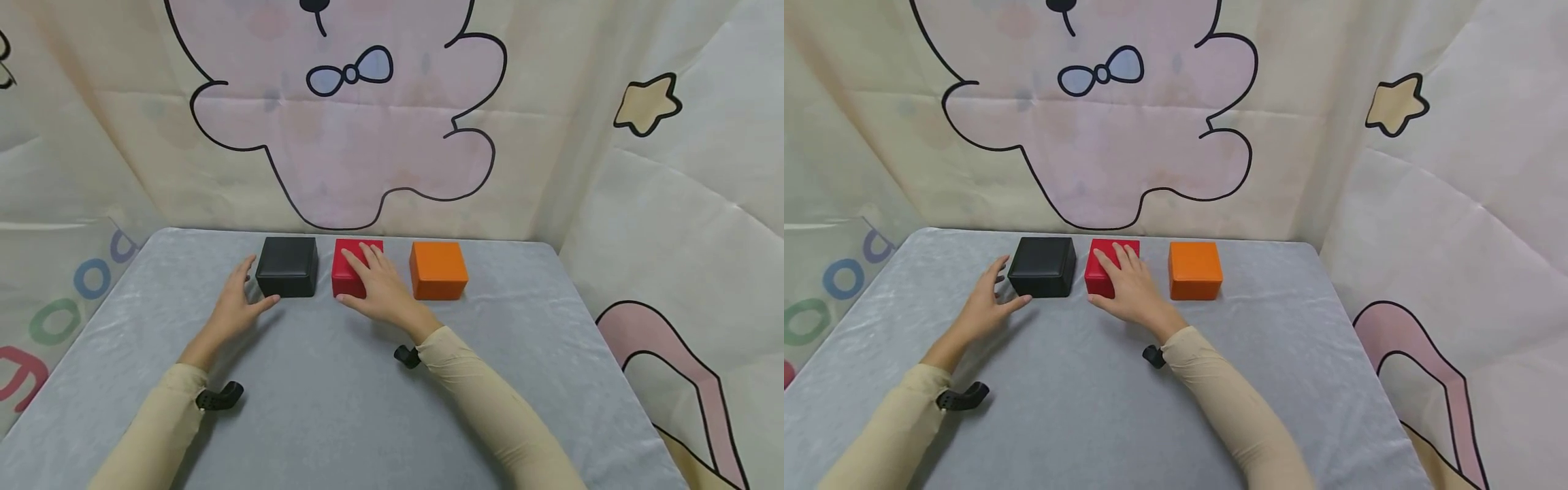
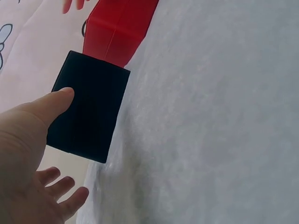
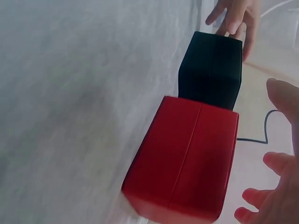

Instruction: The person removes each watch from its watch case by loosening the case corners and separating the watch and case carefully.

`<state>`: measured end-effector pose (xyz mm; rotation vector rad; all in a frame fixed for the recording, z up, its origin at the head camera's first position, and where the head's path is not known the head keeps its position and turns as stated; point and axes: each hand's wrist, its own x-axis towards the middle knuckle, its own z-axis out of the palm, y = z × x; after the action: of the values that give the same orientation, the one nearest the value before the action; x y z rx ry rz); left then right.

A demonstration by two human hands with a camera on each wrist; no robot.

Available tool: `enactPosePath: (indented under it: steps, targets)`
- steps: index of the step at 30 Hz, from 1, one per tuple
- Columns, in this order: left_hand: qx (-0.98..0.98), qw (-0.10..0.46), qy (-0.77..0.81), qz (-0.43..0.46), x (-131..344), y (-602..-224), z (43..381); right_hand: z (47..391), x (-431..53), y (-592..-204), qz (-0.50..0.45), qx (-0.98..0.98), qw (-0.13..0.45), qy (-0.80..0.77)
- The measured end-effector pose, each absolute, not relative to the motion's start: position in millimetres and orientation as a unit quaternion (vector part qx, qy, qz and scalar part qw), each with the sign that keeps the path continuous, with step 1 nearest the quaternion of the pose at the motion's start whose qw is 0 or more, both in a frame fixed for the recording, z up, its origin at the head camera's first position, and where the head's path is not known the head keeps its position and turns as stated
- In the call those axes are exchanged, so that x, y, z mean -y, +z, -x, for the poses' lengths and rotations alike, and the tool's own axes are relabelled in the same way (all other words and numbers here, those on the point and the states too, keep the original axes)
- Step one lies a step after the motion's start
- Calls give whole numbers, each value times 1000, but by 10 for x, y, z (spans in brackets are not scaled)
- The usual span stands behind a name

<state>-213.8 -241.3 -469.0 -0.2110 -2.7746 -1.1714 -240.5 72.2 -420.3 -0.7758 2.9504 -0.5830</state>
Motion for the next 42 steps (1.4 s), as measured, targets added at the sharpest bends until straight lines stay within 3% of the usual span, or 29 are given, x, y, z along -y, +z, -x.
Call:
enactPosePath:
  steps: [24,42]
  targets:
    - [879,-16,-472,65,2497,-4653,2311,2662,15,-4152,286,-945,34,-158]
    - [868,-36,-488,84,2519,-4739,2396,2831,144,-4293,271,-956,12,-110]
